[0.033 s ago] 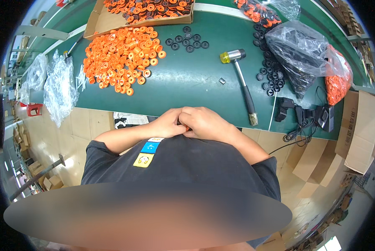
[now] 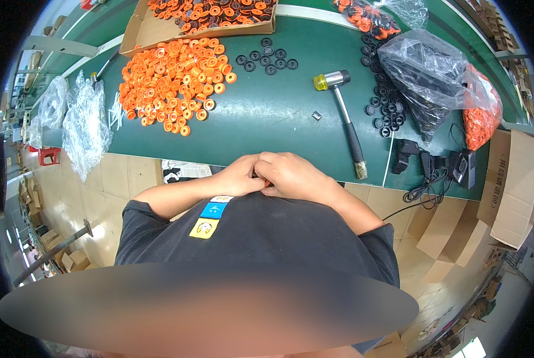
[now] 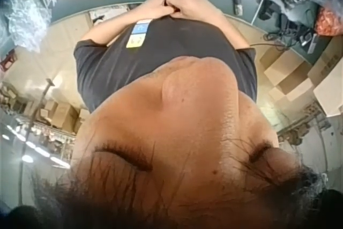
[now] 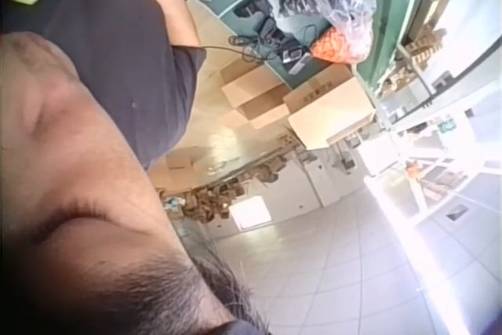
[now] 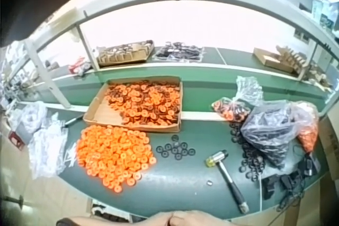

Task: The person inserts plastic pins into orange rings, then fits the rings together with black circular caps by hand and strikes them with a mallet.

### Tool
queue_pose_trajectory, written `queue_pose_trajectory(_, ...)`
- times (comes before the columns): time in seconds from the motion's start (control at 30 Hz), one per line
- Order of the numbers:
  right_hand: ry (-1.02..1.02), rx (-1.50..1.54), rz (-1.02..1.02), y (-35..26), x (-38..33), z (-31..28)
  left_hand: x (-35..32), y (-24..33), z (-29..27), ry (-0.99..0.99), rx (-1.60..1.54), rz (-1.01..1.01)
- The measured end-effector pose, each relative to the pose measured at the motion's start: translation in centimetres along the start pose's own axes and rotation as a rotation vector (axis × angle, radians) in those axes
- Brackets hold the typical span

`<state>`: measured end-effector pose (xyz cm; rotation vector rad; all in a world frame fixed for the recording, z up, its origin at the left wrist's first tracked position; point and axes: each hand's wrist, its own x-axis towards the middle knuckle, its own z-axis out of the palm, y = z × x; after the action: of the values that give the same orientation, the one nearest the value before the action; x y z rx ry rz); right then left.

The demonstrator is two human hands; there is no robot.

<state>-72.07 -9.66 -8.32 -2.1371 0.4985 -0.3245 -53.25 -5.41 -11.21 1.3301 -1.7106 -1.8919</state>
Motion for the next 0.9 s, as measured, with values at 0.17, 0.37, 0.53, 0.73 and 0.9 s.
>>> queue_pose_trajectory(0.17, 0.03, 0.002, -0.002, 0.0, 0.0, 0.0, 0.0, -1.9, 0.6, 0.009, -0.261, 0.037)
queue_pose_trajectory(0.37, 0.183, 0.004, 0.04, 1.0, -0.4, 0.4, -0.3, -3.6, 1.0, 0.067, -0.779, 0.161)
queue_pose_trajectory(0.53, 0.193, -0.021, 0.013, 1.2, -0.7, 0.7, -0.9, -2.1, 0.0, 0.137, -0.796, 0.093)
queue_pose_trajectory(0.73, 0.16, -0.108, -0.158, 1.4, -0.5, 1.1, -0.7, -2.9, -1.1, -0.013, -0.598, 0.123)
queue_pose_trajectory(0.9, 0.1, 0.005, -0.045, 1.4, -0.3, 0.9, -1.3, -3.2, -1.0, 0.026, -0.721, 0.051)
